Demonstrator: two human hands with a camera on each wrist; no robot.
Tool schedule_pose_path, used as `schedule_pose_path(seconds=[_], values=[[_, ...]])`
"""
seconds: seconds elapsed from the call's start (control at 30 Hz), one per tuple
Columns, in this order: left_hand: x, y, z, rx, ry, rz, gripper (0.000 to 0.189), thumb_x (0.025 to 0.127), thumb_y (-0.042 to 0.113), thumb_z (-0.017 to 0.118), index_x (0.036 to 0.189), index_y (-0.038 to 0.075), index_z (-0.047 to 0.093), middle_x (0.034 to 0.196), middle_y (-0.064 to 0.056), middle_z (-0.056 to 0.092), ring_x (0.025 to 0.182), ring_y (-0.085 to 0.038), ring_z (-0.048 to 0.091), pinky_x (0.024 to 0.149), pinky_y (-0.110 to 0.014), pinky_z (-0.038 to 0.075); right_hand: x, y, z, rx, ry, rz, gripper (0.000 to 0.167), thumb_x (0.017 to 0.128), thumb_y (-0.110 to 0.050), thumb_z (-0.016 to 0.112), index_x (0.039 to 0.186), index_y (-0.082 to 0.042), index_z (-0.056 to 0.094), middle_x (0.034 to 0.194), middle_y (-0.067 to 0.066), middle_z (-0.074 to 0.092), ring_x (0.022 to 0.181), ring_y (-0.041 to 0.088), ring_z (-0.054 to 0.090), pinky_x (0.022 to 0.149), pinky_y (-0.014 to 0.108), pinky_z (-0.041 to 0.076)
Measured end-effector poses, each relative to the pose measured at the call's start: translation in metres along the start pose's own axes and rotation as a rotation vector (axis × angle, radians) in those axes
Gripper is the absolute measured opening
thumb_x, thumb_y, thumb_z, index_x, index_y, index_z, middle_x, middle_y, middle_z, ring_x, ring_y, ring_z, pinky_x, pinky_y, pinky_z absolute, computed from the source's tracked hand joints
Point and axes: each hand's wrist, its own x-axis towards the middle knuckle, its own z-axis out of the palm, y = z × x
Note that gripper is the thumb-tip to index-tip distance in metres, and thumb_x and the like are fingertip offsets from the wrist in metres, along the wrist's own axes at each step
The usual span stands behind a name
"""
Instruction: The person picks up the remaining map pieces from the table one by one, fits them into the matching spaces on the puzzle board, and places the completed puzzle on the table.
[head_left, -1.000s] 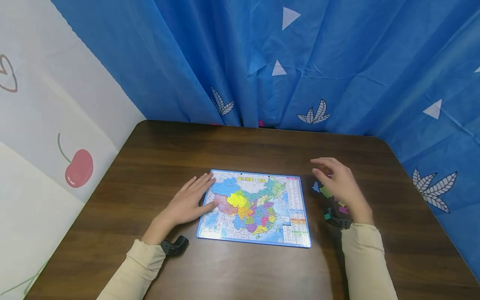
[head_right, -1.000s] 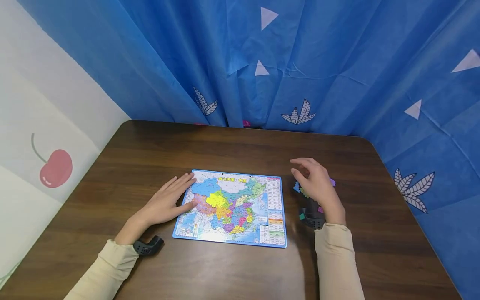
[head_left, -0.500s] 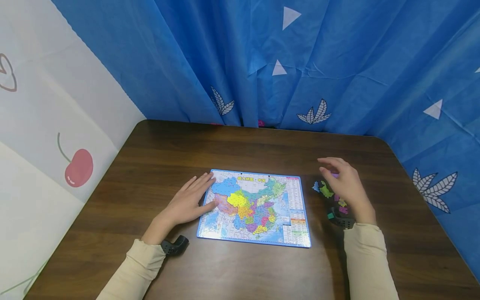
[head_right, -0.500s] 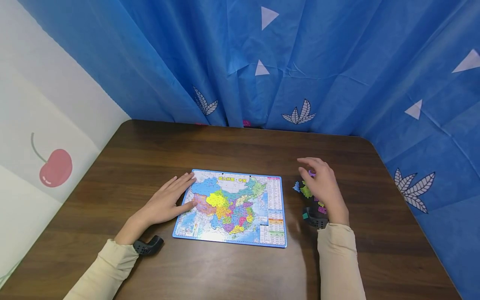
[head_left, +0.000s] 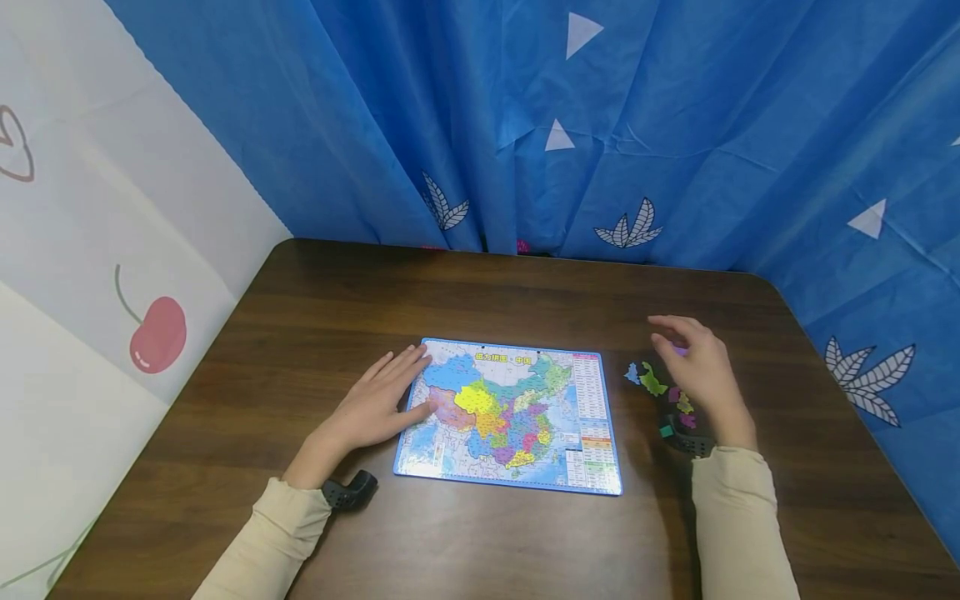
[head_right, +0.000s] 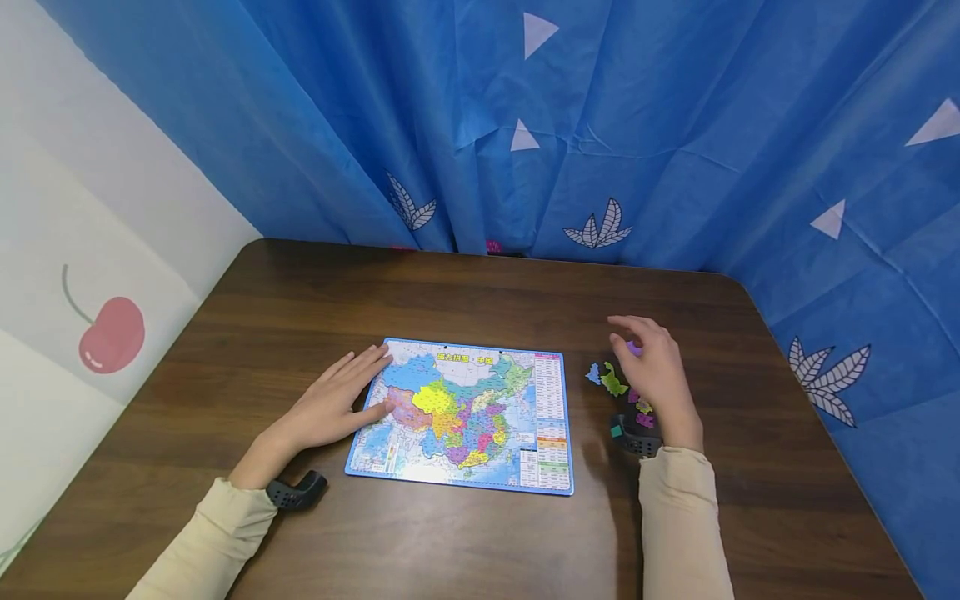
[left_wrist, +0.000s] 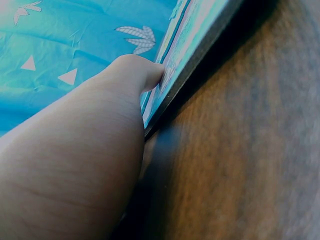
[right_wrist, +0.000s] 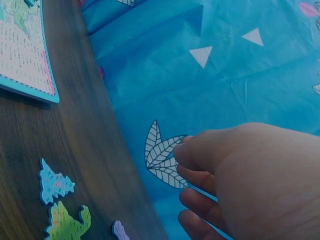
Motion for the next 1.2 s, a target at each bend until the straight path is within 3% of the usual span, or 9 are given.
schedule_pose_path(seconds=[0.63,0.83,1.2], values=[[0.001,-0.001,0.001,0.005,-0.017,-0.012,0.083,0.096,0.060,0.057,0.161,0.013,0.036,0.171,-0.004,0.025,0.160,-0.024,0.017,0.130,-0.048,0.011,-0.003,0.014,-0.001,-0.024,-0.006,0.102,0.039,0.106,-0.022,0.056,0.140,-0.002,0.060,0.147,0.030,0.051,0.131,0.055,0.047,0.104,0.071,0.043],[0.001,-0.001,0.000,-0.001,-0.009,-0.005,0.083,0.096,0.060,0.058,0.161,0.012,0.037,0.171,-0.005,0.026,0.160,-0.025,0.018,0.130,-0.049,0.012,-0.003,0.019,-0.001,-0.034,-0.016,0.143,0.041,0.107,-0.024,0.055,0.142,-0.002,0.058,0.150,0.031,0.048,0.137,0.056,0.038,0.106,0.076,0.035],[0.000,0.001,-0.001,0.005,0.007,0.007,0.082,0.097,0.059,0.058,0.160,0.011,0.038,0.170,-0.006,0.027,0.159,-0.025,0.020,0.130,-0.049,0.013,-0.005,0.029,0.003,-0.047,-0.033,0.155,0.043,0.106,-0.022,0.054,0.144,-0.001,0.055,0.153,0.032,0.044,0.139,0.058,0.034,0.108,0.078,0.030]])
